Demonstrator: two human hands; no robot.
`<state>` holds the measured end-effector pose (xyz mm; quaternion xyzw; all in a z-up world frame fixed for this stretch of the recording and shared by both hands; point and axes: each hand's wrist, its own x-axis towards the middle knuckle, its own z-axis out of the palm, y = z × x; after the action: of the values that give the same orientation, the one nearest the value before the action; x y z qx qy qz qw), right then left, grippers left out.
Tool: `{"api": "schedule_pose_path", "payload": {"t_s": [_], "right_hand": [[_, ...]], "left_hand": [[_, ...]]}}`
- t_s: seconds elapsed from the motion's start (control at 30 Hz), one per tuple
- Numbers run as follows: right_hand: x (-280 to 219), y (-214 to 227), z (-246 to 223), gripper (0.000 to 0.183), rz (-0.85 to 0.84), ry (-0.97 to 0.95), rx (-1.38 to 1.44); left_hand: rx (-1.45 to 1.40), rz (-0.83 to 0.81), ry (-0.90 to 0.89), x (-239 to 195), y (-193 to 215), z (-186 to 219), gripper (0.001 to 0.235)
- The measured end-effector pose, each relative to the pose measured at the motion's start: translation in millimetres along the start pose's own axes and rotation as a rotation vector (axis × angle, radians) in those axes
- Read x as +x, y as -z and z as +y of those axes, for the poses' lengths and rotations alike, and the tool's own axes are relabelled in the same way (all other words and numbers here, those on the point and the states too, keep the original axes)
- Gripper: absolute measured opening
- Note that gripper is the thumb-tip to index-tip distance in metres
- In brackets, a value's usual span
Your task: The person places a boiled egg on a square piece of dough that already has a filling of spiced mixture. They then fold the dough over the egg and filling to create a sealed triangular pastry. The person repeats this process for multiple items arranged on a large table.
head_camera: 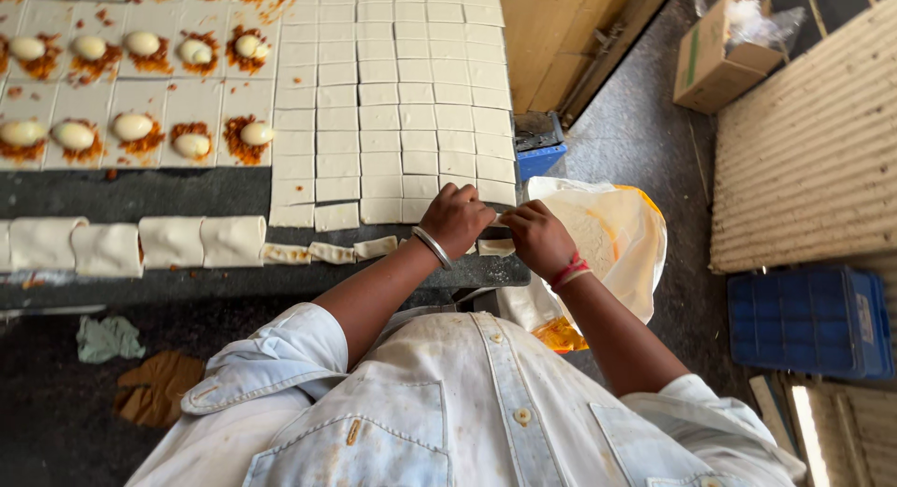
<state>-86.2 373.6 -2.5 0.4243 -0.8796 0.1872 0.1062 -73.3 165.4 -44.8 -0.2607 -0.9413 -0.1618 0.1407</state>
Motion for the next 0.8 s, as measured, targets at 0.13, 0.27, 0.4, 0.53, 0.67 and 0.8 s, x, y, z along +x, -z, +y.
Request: {"api": "schedule_pose_path", "payload": {"t_s": [0.13,0.27,0.4,0.53,0.67,0.8], "right_hand": [[-1.9,11.6,-2.2,0.026,-0.001,0.043,-0.097],[16.8,4.9,-1.4,0.023,0.010,-0.128,0.037],[38.8,-25.6,-12.0,0.017,-0.003,-0.309,0.298],[57.7,-50.2,-20.0,0.025,-0.094,-0.419,0.131],[64.1,-60.6,-13.7,0.042,-0.152,-0.607,0.339],[66.9,-66.9,-9.9,0.032,-0.203,-0.672,0.273]], "left_hand": [[-0.005,0.051,-0.036,-7.5,2.9,3.0,0.013],[-0.275,0.225,0.107,-20.1,20.4,-0.7,0.019],[-0.259,0.118,0.346,-47.9,46.7,-27.1,0.013],[-0.209,0.093,0.304,-56.2,53.1,-44.9,0.011],[-0.189,0.001,0.224,-49.5,43.1,-48.8,0.011],[-0.272,-0.030,0.321,-43.0,42.7,-49.1,0.008]]}}
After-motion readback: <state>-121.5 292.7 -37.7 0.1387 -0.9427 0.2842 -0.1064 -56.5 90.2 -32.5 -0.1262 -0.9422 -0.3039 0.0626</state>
